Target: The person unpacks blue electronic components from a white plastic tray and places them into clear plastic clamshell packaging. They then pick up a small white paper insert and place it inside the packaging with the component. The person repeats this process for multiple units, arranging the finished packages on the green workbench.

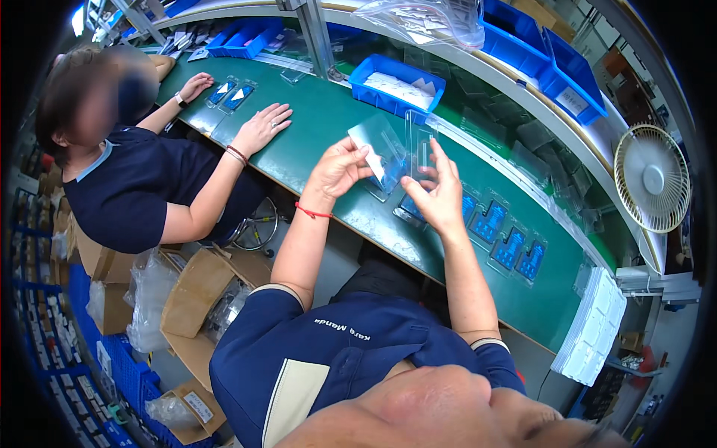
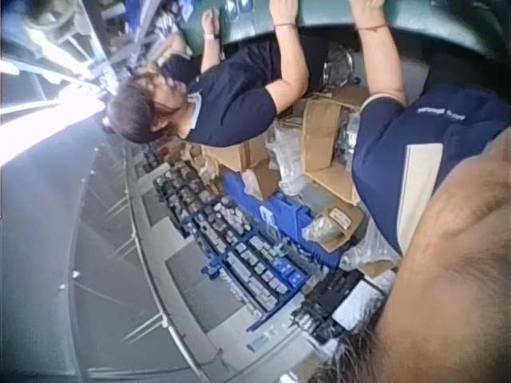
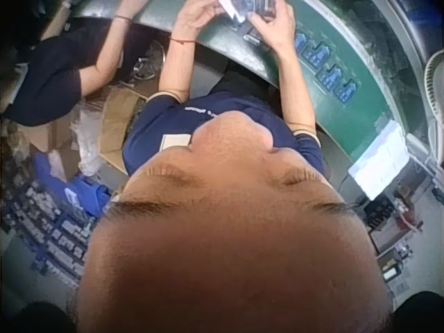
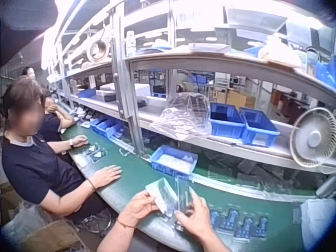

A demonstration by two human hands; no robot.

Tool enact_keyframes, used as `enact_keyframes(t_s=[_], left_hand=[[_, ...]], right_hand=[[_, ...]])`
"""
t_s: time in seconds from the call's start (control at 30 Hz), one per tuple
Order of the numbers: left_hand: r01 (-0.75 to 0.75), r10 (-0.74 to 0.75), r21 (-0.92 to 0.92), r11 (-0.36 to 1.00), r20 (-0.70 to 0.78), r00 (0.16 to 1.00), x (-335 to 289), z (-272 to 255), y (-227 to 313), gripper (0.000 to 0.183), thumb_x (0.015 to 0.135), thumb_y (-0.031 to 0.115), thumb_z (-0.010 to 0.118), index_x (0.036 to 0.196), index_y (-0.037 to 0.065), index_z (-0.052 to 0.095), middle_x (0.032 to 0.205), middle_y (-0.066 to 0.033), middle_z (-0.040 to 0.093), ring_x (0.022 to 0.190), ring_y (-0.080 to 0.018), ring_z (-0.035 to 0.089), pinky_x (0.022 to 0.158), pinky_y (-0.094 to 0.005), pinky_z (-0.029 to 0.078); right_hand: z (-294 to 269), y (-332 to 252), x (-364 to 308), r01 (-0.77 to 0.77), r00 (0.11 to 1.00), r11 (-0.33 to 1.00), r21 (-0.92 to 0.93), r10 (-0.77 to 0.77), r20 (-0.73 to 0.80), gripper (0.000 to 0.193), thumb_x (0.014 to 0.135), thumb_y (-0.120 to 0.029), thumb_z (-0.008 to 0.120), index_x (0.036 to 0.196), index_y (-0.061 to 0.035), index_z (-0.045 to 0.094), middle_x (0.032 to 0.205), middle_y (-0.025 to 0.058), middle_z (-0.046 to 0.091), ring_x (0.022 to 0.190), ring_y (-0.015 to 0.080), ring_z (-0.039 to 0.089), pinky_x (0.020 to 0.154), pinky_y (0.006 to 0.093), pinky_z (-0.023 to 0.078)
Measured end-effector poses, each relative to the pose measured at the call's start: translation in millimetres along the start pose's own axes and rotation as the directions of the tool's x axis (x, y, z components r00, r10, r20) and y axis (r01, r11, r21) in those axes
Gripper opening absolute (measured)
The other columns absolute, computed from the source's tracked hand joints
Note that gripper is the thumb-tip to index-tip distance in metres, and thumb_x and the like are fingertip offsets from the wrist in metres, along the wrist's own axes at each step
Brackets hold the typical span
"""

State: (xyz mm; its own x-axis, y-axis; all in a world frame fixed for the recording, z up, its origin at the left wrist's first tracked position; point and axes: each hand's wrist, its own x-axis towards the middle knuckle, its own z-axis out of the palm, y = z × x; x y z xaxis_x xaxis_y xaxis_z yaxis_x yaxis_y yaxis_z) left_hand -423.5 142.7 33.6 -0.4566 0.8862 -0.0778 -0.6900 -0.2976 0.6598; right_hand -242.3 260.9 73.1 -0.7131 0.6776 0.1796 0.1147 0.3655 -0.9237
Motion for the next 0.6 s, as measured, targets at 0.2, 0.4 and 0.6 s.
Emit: enact_keyframes(t_s=[0.2,0.4,0.6], left_hand=[[-0.044,0.07,0.203,0.978,-0.118,0.991,5.2,-17.7,12.3,0.056,0.081,-0.004,0.067,0.128,0.004,0.038,0.094,-0.0154,0.064,0.084,-0.0252,0.067,0.07,-0.0398,0.06],[-0.116,0.138,0.141,0.983,-0.161,0.977,-6.2,-19.1,6.6,0.067,0.083,-0.012,0.057,0.143,0.004,0.032,0.096,-0.0128,0.062,0.088,-0.025,0.066,0.074,-0.0372,0.059],[-0.172,0.245,0.359,0.918,-0.171,0.954,-13.9,-20.1,1.6,0.064,0.087,-0.007,0.054,0.144,0.002,0.026,0.1,-0.0136,0.062,0.078,-0.0187,0.065,0.061,-0.0276,0.055]], right_hand=[[-30.6,6.0,-13.6,0.058,0.998,0.907,-0.417,-0.058,0.012,0.09,0.061,-0.016,0.066,0.142,0.001,0.031,0.114,0.0206,0.048,0.107,0.0352,0.05,0.096,0.0402,0.042],[-68.9,14.9,0.7,0.235,0.971,0.752,-0.616,-0.146,0.192,0.079,0.055,-0.007,0.067,0.13,-0.0073,0.042,0.118,0.0158,0.048,0.119,0.0342,0.041,0.104,0.0471,0.027],[-80.8,12.1,-3.2,0.358,0.931,0.703,-0.615,-0.22,0.29,0.076,0.057,0.004,0.06,0.129,-0.0174,0.048,0.128,0.0183,0.042,0.125,0.039,0.036,0.106,0.0491,0.028]])
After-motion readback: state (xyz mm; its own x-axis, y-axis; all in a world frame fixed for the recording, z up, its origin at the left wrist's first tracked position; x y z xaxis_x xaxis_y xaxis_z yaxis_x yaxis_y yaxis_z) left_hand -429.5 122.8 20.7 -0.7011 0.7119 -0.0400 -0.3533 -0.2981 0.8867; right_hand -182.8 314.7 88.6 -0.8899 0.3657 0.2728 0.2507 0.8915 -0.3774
